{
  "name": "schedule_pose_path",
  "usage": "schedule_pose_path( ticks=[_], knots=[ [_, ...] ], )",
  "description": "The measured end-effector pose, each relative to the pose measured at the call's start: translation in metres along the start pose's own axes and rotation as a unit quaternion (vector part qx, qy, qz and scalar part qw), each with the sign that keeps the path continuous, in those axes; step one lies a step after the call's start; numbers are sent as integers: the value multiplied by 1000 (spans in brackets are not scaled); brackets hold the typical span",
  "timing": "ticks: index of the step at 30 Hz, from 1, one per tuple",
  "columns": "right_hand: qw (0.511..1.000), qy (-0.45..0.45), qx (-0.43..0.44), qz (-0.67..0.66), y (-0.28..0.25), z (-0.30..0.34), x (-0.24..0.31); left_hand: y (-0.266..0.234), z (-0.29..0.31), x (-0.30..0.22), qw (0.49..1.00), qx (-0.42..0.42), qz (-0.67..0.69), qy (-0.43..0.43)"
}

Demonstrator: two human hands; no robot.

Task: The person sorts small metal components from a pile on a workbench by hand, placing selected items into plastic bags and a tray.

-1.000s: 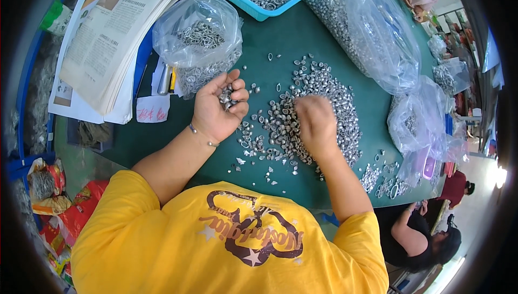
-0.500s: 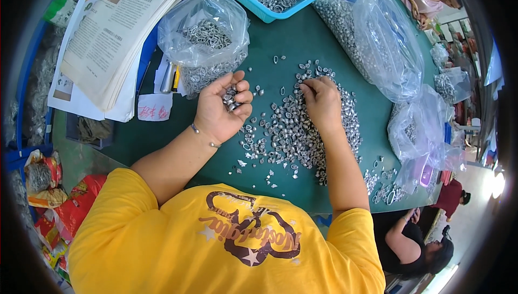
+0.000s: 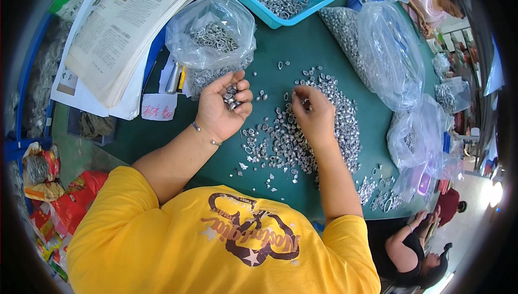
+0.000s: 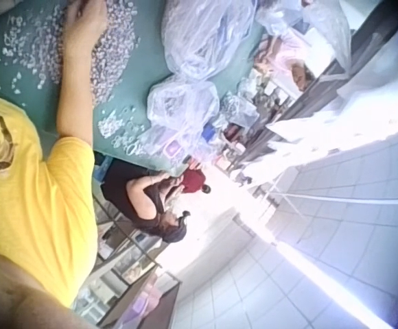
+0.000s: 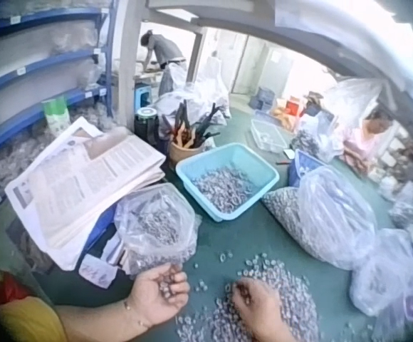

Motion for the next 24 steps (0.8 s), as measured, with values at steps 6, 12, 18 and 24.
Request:
schedule_pose_path(
  ticks=[6,12,18,24],
  knots=[
    [992,-111,-54,-17,3,18,8,1,-1,-8,1000,27,13,6],
    [974,-120,-108,-158,0,31,11,1,-3,-10,999,27,19,12],
    [960,-52,-77,-265,-2,40,5,0,-2,-11,999,23,15,17],
    [959,-66,-100,-255,-2,46,4,3,-2,-9,1000,14,2,27]
  ],
)
Point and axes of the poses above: each hand's wrist, its own z-axis away from the middle knuckle, its own y-axis out of the palm, x = y × z, the point moved 4 cm from there along -z, towards the middle knuckle, and after that the axes turned 8 degrees about x, right-handed, at the moved point
